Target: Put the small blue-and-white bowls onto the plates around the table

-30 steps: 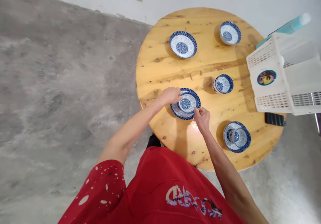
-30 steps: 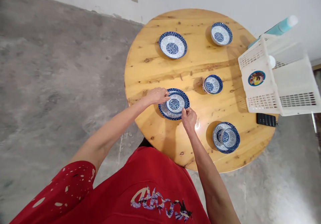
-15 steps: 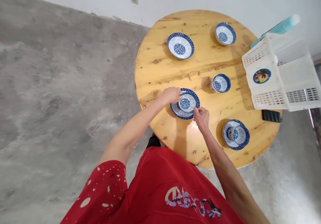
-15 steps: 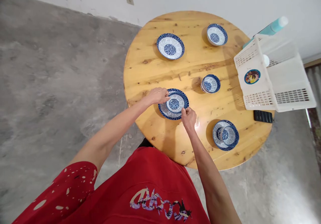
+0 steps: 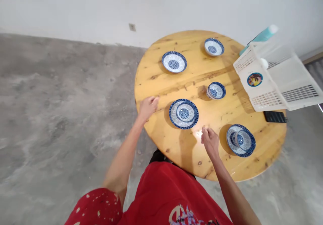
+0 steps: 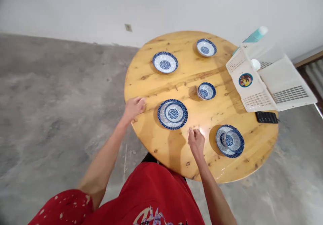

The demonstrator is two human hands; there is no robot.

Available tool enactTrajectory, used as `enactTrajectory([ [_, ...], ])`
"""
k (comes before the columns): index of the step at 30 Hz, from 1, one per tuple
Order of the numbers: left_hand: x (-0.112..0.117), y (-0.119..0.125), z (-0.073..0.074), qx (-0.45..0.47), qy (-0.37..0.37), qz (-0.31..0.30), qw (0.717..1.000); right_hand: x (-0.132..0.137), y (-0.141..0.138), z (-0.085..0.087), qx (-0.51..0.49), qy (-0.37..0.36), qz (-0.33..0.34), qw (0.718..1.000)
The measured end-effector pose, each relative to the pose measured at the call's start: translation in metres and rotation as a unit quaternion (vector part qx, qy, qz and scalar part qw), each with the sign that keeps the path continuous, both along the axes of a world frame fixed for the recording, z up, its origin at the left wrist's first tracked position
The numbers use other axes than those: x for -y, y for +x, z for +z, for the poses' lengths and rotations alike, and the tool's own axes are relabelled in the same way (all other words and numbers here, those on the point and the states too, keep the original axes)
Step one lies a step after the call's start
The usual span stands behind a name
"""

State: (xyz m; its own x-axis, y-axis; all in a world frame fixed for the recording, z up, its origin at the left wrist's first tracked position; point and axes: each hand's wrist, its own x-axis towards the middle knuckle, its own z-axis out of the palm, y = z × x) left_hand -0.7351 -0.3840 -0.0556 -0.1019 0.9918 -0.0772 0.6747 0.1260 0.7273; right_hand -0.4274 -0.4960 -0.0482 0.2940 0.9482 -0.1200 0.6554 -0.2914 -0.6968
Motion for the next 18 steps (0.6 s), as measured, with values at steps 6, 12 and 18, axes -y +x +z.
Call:
enactTrajectory([
  [6,0.160,-0.072,-0.085,0.005,-0.101,0.250,0.963,0.106,0.020,-0.041,-0.102,-0.023,-0.064,0.992],
  [12,0.313,-0.056,-0.156,0.096,-0.295,0.218,0.925,0.201,0.024,-0.088,-0.180,-0.068,-0.130,0.973],
  [18,0.366,-0.030,-0.141,0.110,-0.273,0.114,0.949,0.240,0.022,-0.085,-0.201,-0.037,-0.073,0.976],
])
